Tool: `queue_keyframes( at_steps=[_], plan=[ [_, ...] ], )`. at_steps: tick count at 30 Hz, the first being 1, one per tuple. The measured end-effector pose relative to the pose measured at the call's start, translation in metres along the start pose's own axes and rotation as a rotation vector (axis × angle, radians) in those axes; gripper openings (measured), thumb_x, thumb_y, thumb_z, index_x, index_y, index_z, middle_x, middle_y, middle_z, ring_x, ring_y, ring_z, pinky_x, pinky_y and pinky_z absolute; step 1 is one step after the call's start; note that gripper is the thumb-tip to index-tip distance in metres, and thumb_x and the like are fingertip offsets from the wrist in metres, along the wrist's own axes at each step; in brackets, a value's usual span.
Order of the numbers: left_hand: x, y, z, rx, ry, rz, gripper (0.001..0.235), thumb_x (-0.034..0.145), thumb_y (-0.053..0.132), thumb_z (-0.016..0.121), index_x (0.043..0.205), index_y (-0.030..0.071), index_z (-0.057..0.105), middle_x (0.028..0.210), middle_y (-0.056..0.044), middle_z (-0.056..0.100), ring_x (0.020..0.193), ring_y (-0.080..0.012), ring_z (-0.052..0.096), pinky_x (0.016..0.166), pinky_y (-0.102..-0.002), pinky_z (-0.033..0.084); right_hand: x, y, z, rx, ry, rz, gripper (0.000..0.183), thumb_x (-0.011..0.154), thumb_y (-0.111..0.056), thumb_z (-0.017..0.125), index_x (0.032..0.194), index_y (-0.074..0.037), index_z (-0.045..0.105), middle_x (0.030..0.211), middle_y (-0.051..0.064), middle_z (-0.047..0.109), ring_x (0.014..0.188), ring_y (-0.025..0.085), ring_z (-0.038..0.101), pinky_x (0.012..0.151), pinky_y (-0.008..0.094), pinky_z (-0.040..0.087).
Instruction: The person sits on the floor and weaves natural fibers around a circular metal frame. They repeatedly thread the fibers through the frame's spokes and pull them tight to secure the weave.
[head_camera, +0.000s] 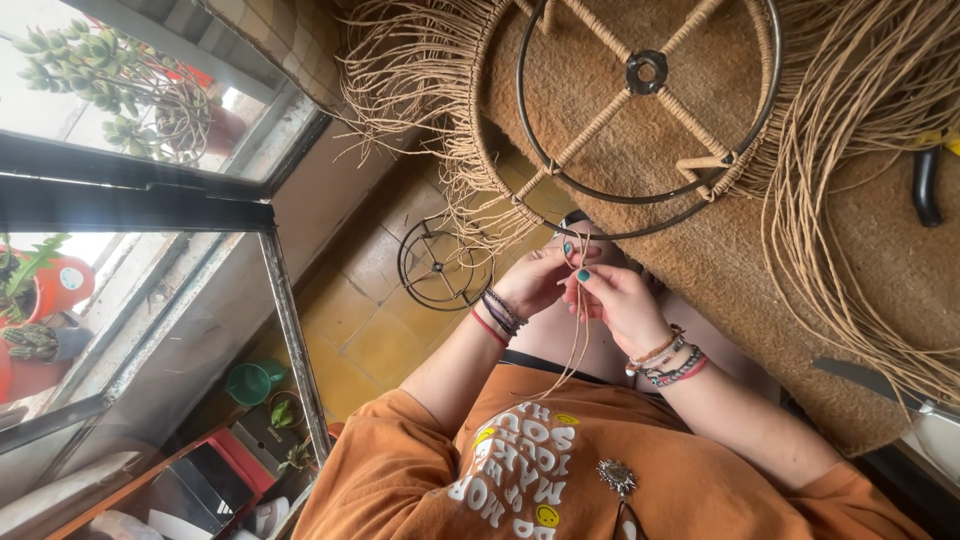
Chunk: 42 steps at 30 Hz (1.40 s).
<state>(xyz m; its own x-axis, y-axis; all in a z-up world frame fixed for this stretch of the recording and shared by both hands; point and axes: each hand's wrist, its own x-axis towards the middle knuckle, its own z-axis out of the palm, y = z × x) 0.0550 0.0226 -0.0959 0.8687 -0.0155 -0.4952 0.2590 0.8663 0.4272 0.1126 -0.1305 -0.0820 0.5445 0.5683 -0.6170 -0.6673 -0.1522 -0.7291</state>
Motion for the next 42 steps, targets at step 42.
queue_keyframes(
  at_steps=[42],
  plan=[
    [0.017,-0.028,-0.011,0.556,0.319,0.545,0.016,0.094,0.022,0.076,0.09,0.006,0.074,0.082,0.002,0.062,0.083,-0.0059,0.056,0.077,-0.02,0.049,0.005,0.014,0.007,-0.373,0.157,-0.537,0.015,0.099,-0.016,0.071,0.105,-0.007,0.061,0.066,0.002,0.058,0.051,0.005,0.053,0.049,0.02,0.045]
  ],
)
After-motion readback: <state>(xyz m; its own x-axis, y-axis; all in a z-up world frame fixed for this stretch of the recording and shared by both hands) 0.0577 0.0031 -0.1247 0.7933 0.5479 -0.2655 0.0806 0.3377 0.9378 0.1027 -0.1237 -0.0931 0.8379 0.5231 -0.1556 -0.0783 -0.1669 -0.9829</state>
